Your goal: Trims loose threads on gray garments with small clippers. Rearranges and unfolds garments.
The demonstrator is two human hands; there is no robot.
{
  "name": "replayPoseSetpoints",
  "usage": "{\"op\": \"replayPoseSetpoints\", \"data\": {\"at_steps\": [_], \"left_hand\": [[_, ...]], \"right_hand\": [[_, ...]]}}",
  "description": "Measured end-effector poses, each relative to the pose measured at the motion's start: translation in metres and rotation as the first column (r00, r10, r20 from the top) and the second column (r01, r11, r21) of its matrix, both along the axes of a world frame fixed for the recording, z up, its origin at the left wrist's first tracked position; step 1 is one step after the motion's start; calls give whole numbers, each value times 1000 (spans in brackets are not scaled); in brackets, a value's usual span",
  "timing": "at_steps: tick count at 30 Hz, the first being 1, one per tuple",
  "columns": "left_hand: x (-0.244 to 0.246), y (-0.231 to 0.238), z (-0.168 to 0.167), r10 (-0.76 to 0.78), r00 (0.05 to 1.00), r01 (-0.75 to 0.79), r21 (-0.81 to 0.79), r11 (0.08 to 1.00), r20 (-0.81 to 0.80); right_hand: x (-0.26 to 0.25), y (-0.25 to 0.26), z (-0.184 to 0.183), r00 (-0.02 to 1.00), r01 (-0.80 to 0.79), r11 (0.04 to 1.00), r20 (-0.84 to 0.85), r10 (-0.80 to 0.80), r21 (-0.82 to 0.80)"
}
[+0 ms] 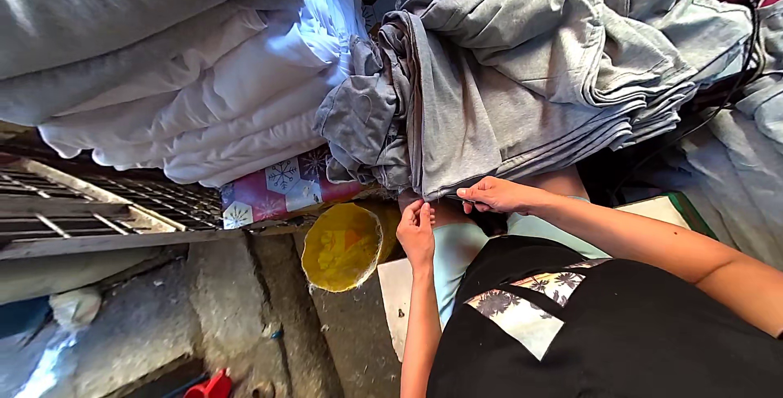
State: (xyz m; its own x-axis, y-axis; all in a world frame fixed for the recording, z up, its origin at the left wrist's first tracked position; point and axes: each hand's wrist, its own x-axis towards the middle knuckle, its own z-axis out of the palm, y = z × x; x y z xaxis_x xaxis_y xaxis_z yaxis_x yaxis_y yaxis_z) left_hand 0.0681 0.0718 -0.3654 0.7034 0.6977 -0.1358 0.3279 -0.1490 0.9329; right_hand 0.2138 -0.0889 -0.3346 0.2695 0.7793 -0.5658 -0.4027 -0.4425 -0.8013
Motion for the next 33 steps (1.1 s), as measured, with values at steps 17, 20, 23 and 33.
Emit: {"op": "replayPoseSetpoints", "data": {"at_steps": [17,20,23,33], "left_hand": [[10,6,-2,61,992,-33,-243,969,110],[11,14,-4,-27,1000,28,-235,972,6],[0,17,5,-86,992,87,7,996,-96],[-18,1,19,-66,997,46,454,890,27]], "right_hand": [[-6,24,7,992,-119,988,-52,115,-102],[-6,22,7,995,-84,992,-60,79,-94],[-5,21,8,997,-69,993,-51,65,-95],[-10,39,14,992,-103,987,-86,93,-120]]}}
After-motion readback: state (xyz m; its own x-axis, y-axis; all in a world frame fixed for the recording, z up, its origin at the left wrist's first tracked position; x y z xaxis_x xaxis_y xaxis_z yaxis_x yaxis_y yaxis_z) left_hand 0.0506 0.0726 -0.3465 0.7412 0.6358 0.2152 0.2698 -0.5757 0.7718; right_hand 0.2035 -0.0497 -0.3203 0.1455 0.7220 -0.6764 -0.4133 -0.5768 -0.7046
